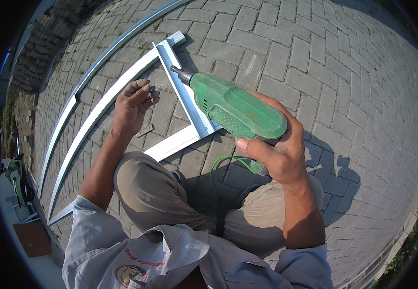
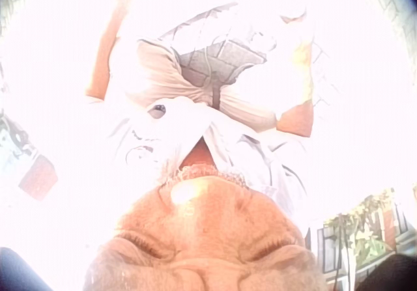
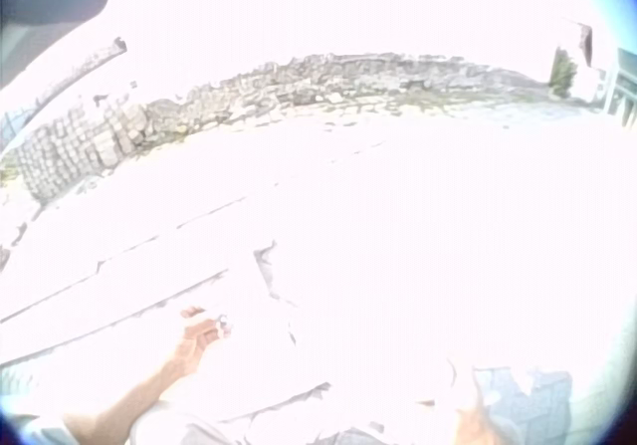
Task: Measure and drill holes into aluminum frame segments for assembly.
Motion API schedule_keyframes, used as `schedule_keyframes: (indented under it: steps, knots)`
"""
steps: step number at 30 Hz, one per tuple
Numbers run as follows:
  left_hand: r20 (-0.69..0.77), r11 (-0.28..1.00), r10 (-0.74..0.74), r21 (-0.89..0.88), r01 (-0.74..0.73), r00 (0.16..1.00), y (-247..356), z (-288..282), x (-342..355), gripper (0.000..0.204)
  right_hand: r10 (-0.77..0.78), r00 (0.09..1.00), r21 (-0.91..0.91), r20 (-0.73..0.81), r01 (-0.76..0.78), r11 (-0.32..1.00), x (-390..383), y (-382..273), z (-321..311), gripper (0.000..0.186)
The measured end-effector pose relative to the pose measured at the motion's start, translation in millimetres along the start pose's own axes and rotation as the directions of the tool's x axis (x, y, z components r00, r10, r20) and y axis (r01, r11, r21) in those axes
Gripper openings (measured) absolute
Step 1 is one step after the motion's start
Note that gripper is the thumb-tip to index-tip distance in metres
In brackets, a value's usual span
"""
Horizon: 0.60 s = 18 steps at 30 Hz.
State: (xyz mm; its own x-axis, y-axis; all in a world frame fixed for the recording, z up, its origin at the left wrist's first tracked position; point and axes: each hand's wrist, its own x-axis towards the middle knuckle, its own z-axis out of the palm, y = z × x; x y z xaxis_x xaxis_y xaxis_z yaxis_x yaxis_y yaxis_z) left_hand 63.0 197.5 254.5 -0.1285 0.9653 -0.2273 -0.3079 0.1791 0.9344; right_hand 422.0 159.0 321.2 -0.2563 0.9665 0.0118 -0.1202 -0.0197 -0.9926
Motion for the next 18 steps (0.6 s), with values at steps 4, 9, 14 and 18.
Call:
schedule_keyframes:
  steps: [4,9,14,18]
  knots:
    - [0.007,1.000,-0.007,0.023,0.007,1.000,-1.5,-1.8,0.9,0.014,0.007,1.000,0.002,0.009,-0.007,1.000,0.2,-0.2,1.0,0.076]
    - [0.011,1.000,-0.002,0.027,0.002,1.000,-2.7,-1.6,1.5,0.015,0.015,1.000,-0.018,-0.001,-0.015,1.000,0.4,-0.5,1.2,0.076]
    - [0.014,0.999,0.005,0.041,-0.005,1.000,-3.2,-2.4,1.9,0.015,0.009,1.000,-0.013,0.004,-0.009,1.000,0.6,-0.1,0.7,0.077]
    - [0.013,0.999,0.001,0.044,-0.002,1.000,-2.5,-1.7,2.1,0.016,0.014,1.000,0.000,0.007,-0.014,1.000,0.5,-1.9,2.5,0.077]
